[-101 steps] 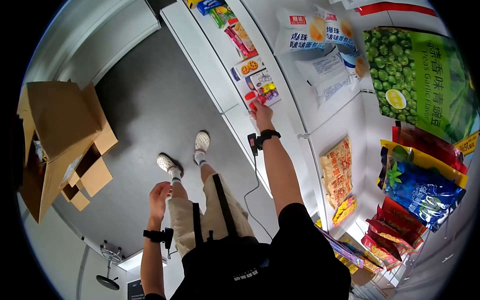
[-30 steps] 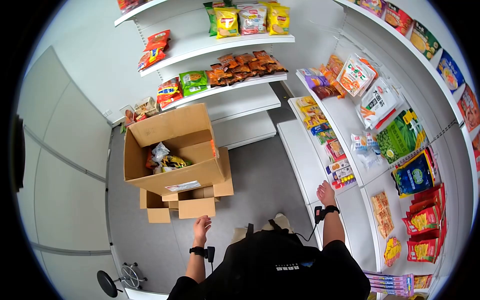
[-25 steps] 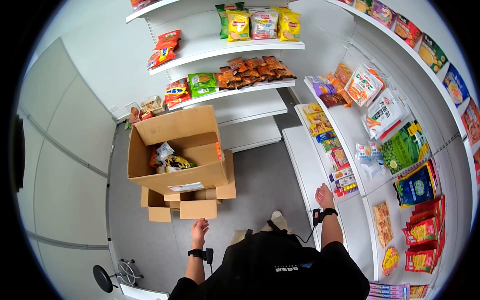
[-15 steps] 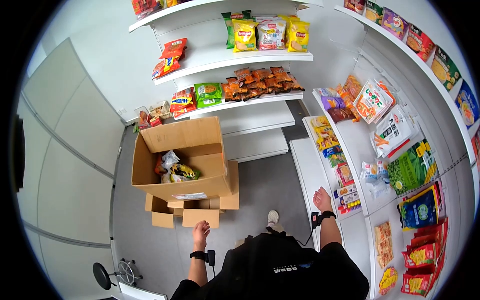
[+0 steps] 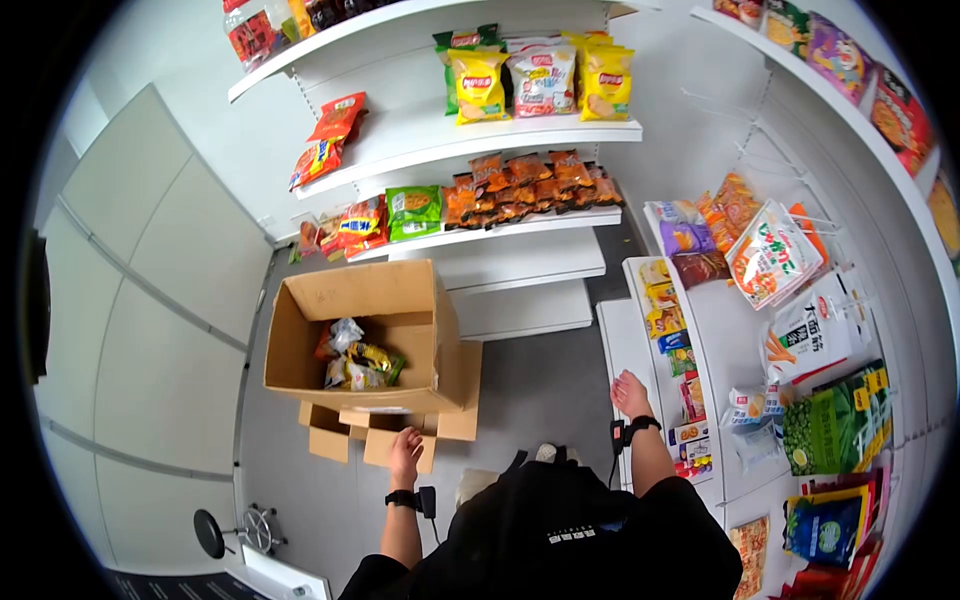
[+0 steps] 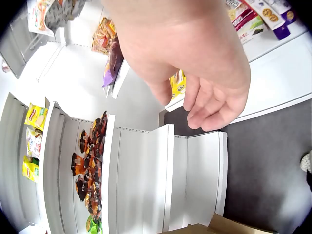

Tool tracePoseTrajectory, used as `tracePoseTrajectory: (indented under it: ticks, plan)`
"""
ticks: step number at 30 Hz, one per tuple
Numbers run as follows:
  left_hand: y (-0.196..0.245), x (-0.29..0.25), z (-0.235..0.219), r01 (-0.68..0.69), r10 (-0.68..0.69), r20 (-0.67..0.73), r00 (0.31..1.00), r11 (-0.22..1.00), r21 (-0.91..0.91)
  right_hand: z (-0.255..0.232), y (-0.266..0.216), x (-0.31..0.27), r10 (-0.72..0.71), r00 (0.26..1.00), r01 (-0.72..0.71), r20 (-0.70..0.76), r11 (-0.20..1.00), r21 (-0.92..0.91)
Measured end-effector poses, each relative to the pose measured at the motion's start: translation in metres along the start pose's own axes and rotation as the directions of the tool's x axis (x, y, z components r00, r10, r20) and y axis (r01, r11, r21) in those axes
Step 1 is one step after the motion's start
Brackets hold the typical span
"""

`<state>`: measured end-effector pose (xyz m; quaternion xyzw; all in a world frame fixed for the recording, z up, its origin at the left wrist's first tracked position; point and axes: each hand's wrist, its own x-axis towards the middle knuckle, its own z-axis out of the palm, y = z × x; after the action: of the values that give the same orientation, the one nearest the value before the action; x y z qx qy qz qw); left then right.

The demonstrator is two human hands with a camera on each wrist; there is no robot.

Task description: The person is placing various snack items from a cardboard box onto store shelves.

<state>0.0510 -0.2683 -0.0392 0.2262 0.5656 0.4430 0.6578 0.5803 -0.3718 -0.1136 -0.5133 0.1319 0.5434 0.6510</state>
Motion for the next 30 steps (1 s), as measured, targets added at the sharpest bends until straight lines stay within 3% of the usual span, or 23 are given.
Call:
tracePoseTrajectory:
  ticks: [2, 9, 17, 19, 24, 30]
  plan:
    - [0.006, -0.013, 0.018, -0.021, 0.020, -0.061, 0.998, 1.000, -0.011, 0.011, -0.003, 0.018, 0.018, 0.999, -0.016, 0.032, 0.999, -0.043]
    - [0.005, -0.008, -0.002, -0.074, 0.055, -0.204, 0.977, 0.993, -0.088, 0.090, 0.003, 0.045, 0.135, 0.989, -0.122, 0.063, 0.976, -0.178]
    - [-0.003, 0.031, -0.030, -0.093, 0.042, -0.240, 0.970, 0.974, -0.206, 0.198, 0.015, 0.065, 0.214, 0.959, -0.162, 0.187, 0.952, -0.259]
    - [0.012, 0.041, -0.018, -0.122, 0.032, -0.321, 0.947, 0.957, -0.262, 0.229, 0.018, 0.066, 0.225, 0.947, -0.161, 0.229, 0.950, -0.268]
    - [0.053, 0.080, -0.012, -0.169, 0.070, -0.357, 0.931, 0.952, -0.254, 0.307, 0.032, 0.065, 0.254, 0.928, -0.176, 0.274, 0.944, -0.279]
    - [0.084, 0.137, -0.044, -0.213, 0.136, -0.287, 0.948, 0.943, -0.257, 0.366, 0.060, 0.070, 0.285, 0.918, -0.197, 0.275, 0.931, -0.309]
